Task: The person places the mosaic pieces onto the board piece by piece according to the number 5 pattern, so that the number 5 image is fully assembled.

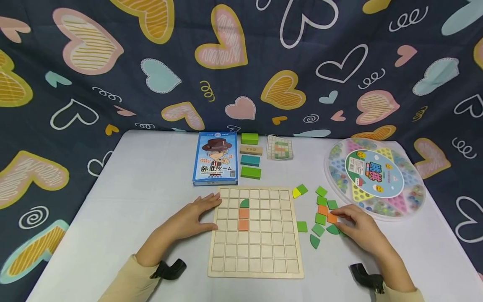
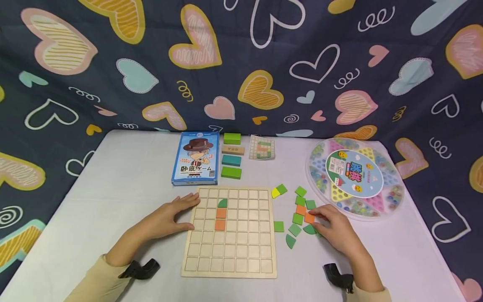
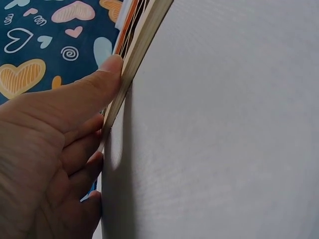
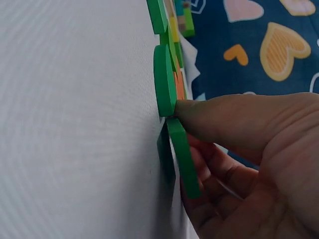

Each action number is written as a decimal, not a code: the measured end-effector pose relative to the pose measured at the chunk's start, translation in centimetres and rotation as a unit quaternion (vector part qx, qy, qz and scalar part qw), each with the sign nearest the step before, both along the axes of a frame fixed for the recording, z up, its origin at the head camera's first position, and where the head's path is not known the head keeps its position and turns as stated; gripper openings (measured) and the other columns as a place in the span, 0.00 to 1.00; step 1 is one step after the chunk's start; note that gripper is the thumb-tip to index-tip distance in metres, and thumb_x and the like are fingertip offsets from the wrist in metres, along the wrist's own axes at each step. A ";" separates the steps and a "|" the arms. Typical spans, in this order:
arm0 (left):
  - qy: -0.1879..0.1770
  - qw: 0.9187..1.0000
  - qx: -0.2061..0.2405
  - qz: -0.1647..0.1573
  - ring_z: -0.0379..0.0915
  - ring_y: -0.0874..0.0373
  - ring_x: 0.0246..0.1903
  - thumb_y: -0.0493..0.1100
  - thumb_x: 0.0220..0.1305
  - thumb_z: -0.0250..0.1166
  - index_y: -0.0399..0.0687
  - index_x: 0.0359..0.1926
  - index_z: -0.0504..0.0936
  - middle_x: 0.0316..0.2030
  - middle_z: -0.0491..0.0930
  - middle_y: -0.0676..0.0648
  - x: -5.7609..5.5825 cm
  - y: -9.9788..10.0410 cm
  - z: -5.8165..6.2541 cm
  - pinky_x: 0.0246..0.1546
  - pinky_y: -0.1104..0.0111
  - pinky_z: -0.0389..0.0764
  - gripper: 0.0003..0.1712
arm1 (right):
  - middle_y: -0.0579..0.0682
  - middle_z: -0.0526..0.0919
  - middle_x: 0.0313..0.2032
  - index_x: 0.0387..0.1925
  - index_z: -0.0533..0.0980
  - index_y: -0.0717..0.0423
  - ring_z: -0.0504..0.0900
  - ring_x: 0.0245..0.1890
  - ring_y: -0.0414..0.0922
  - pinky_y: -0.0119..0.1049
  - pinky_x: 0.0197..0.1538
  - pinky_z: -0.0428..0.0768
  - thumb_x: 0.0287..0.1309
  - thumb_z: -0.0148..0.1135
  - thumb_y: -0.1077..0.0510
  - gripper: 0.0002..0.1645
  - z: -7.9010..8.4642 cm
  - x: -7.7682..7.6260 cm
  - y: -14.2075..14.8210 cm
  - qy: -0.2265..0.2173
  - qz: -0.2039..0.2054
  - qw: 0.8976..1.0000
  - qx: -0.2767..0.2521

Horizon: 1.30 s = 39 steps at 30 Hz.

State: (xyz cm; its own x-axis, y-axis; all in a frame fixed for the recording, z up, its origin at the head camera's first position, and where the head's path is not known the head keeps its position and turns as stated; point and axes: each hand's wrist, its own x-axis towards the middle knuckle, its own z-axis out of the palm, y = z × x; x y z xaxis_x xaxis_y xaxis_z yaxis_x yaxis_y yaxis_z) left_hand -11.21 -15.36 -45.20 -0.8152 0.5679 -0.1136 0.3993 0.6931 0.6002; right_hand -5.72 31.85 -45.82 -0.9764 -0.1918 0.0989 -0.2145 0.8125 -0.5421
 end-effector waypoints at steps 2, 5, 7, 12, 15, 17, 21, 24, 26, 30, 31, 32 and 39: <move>0.000 1.000 0.001 0.000 0.50 0.52 0.72 0.54 0.52 0.71 0.45 0.68 0.66 0.71 0.58 0.49 0.0 -0.1 0.0 0.72 0.53 0.50 0.44 | 0.45 0.80 0.41 0.43 0.81 0.52 0.74 0.40 0.32 0.19 0.41 0.72 0.50 0.68 0.63 0.15 0.3 0.0 -0.2 0.000 -0.005 1.000 0.013; -0.001 1.000 0.001 -0.002 0.50 0.51 0.72 0.54 0.53 0.70 0.45 0.68 0.66 0.71 0.58 0.49 0.1 -0.1 0.1 0.72 0.53 0.50 0.44 | 0.45 0.81 0.40 0.42 0.82 0.51 0.77 0.40 0.38 0.25 0.41 0.76 0.50 0.69 0.62 0.14 0.5 -0.1 -0.5 0.013 -0.009 0.999 0.033; -0.001 1.000 0.002 -0.004 0.50 0.52 0.72 0.54 0.53 0.70 0.45 0.68 0.66 0.70 0.58 0.49 0.1 -0.1 0.2 0.72 0.53 0.50 0.43 | 0.44 0.81 0.40 0.41 0.82 0.51 0.78 0.40 0.40 0.28 0.41 0.77 0.49 0.70 0.61 0.14 0.5 0.0 -0.5 0.025 -0.011 0.999 0.046; 0.000 1.000 0.003 -0.009 0.50 0.52 0.71 0.54 0.53 0.70 0.44 0.68 0.66 0.70 0.58 0.48 0.0 -0.1 0.2 0.72 0.53 0.50 0.43 | 0.44 0.82 0.39 0.40 0.81 0.52 0.80 0.40 0.42 0.30 0.41 0.79 0.49 0.70 0.62 0.14 0.9 0.2 -0.5 0.028 -0.014 0.998 0.054; 0.000 1.000 0.000 -0.007 0.50 0.52 0.72 0.54 0.53 0.70 0.44 0.68 0.65 0.70 0.58 0.48 0.1 -0.1 0.2 0.72 0.53 0.50 0.44 | 0.43 0.82 0.40 0.42 0.81 0.51 0.80 0.40 0.39 0.24 0.42 0.77 0.49 0.70 0.62 0.15 1.6 0.4 -1.0 0.031 -0.011 0.999 0.038; -0.001 1.000 0.000 -0.005 0.50 0.52 0.72 0.54 0.53 0.70 0.44 0.68 0.65 0.70 0.58 0.49 0.1 -0.2 0.2 0.72 0.53 0.50 0.44 | 0.42 0.82 0.40 0.43 0.80 0.50 0.79 0.41 0.36 0.19 0.43 0.74 0.50 0.70 0.62 0.16 2.1 0.5 -1.7 0.038 -0.002 0.999 0.025; 0.002 1.000 0.003 -0.005 0.50 0.52 0.71 0.54 0.53 0.71 0.44 0.68 0.66 0.70 0.59 0.49 0.2 -0.2 0.2 0.72 0.53 0.51 0.43 | 0.40 0.81 0.42 0.45 0.80 0.48 0.78 0.43 0.33 0.13 0.47 0.69 0.48 0.71 0.63 0.19 2.6 0.6 -3.4 0.061 0.028 0.998 0.005; 0.001 1.000 0.000 -0.007 0.50 0.52 0.71 0.54 0.53 0.70 0.44 0.68 0.65 0.70 0.58 0.49 0.2 -0.1 0.3 0.72 0.53 0.51 0.44 | 0.39 0.81 0.44 0.45 0.79 0.47 0.78 0.44 0.34 0.17 0.47 0.72 0.48 0.71 0.64 0.21 2.8 0.7 -4.9 0.073 0.052 0.996 -0.005; 0.000 1.000 -0.002 -0.006 0.50 0.51 0.71 0.54 0.53 0.70 0.44 0.68 0.65 0.70 0.58 0.48 0.1 -0.1 0.3 0.72 0.53 0.50 0.44 | 0.38 0.80 0.45 0.46 0.79 0.46 0.78 0.44 0.35 0.24 0.46 0.77 0.48 0.71 0.64 0.21 2.8 0.7 -6.0 0.073 0.068 0.995 -0.012; 0.001 1.000 -0.005 -0.004 0.50 0.51 0.71 0.54 0.53 0.70 0.45 0.68 0.65 0.70 0.58 0.48 0.1 -0.1 0.4 0.72 0.53 0.50 0.44 | 0.38 0.80 0.45 0.46 0.79 0.47 0.80 0.44 0.37 0.36 0.43 0.82 0.51 0.69 0.63 0.19 2.8 0.3 -8.4 0.062 0.115 0.990 -0.046; 0.001 1.000 -0.005 -0.004 0.50 0.51 0.71 0.54 0.53 0.70 0.45 0.68 0.65 0.70 0.58 0.49 0.1 -0.1 0.4 0.72 0.53 0.50 0.44 | 0.38 0.80 0.45 0.46 0.79 0.48 0.80 0.43 0.37 0.37 0.43 0.83 0.52 0.69 0.62 0.18 2.8 0.1 -9.1 0.058 0.130 0.988 -0.054; 0.000 1.000 -0.004 -0.004 0.50 0.51 0.71 0.54 0.53 0.70 0.45 0.68 0.65 0.70 0.58 0.49 0.1 -0.1 0.4 0.72 0.53 0.50 0.43 | 0.38 0.80 0.45 0.46 0.79 0.48 0.80 0.43 0.36 0.37 0.43 0.83 0.52 0.69 0.61 0.18 2.8 -0.1 -9.7 0.054 0.144 0.986 -0.062; -0.002 1.000 0.000 -0.004 0.50 0.52 0.72 0.53 0.54 0.70 0.45 0.67 0.66 0.70 0.58 0.49 0.1 -0.1 0.1 0.72 0.52 0.50 0.43 | 0.39 0.80 0.45 0.47 0.79 0.47 0.78 0.46 0.37 0.36 0.48 0.81 0.57 0.66 0.55 0.15 2.8 -1.6 -13.7 -0.001 0.222 0.974 -0.046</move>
